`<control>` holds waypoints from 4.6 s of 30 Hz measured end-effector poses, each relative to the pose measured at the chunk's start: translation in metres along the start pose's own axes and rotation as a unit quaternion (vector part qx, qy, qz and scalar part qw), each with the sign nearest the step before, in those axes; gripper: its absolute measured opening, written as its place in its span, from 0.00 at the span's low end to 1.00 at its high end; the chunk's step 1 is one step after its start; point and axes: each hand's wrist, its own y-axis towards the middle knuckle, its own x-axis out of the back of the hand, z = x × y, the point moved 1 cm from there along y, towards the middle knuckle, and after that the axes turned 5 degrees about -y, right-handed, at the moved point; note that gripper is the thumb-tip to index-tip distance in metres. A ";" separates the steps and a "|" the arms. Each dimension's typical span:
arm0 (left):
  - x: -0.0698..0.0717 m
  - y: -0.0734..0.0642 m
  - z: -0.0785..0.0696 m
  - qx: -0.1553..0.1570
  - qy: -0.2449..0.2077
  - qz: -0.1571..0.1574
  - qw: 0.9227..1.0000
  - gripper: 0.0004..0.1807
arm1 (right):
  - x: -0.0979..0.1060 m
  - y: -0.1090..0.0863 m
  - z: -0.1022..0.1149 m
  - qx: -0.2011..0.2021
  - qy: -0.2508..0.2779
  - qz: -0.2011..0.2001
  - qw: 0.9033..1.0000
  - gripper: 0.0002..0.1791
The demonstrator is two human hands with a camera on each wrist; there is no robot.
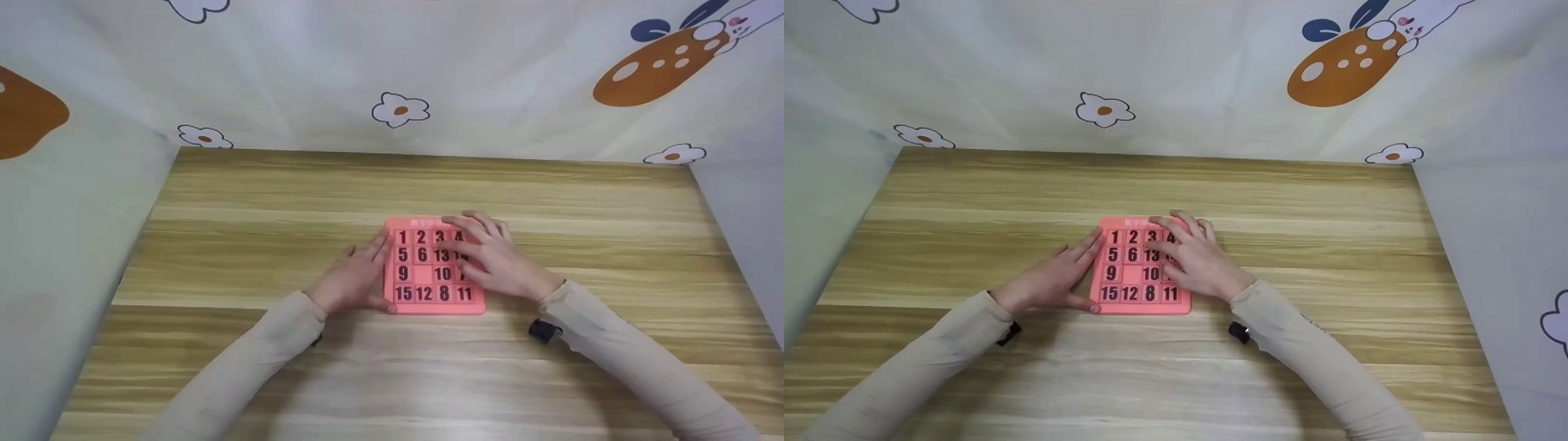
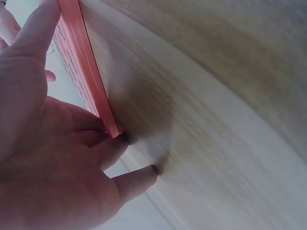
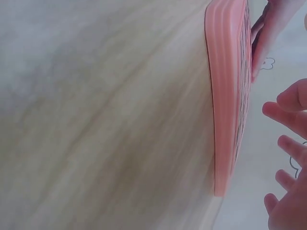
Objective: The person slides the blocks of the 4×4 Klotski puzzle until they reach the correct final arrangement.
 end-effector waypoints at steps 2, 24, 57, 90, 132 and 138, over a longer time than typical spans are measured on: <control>0.000 0.000 0.000 0.004 -0.001 0.004 1.000 0.69 | 0.000 -0.001 -0.001 0.002 -0.001 -0.001 1.000 0.22; -0.001 0.001 -0.001 0.010 -0.014 0.001 1.000 0.69 | 0.002 -0.018 0.000 0.052 -0.004 0.001 0.999 0.13; 0.000 0.001 0.001 0.007 -0.001 -0.002 1.000 0.71 | 0.003 -0.019 -0.001 0.024 -0.016 -0.008 1.000 0.12; -0.001 0.003 0.000 0.012 0.006 0.007 1.000 0.70 | 0.008 -0.019 -0.002 0.036 -0.055 0.008 0.998 0.10; 0.001 0.002 0.000 0.011 0.006 0.018 1.000 0.69 | -0.004 -0.010 0.002 0.017 -0.016 0.032 0.999 0.23; 0.001 0.000 -0.001 0.009 0.006 0.013 1.000 0.70 | -0.003 -0.016 -0.004 0.021 -0.016 0.020 0.999 0.23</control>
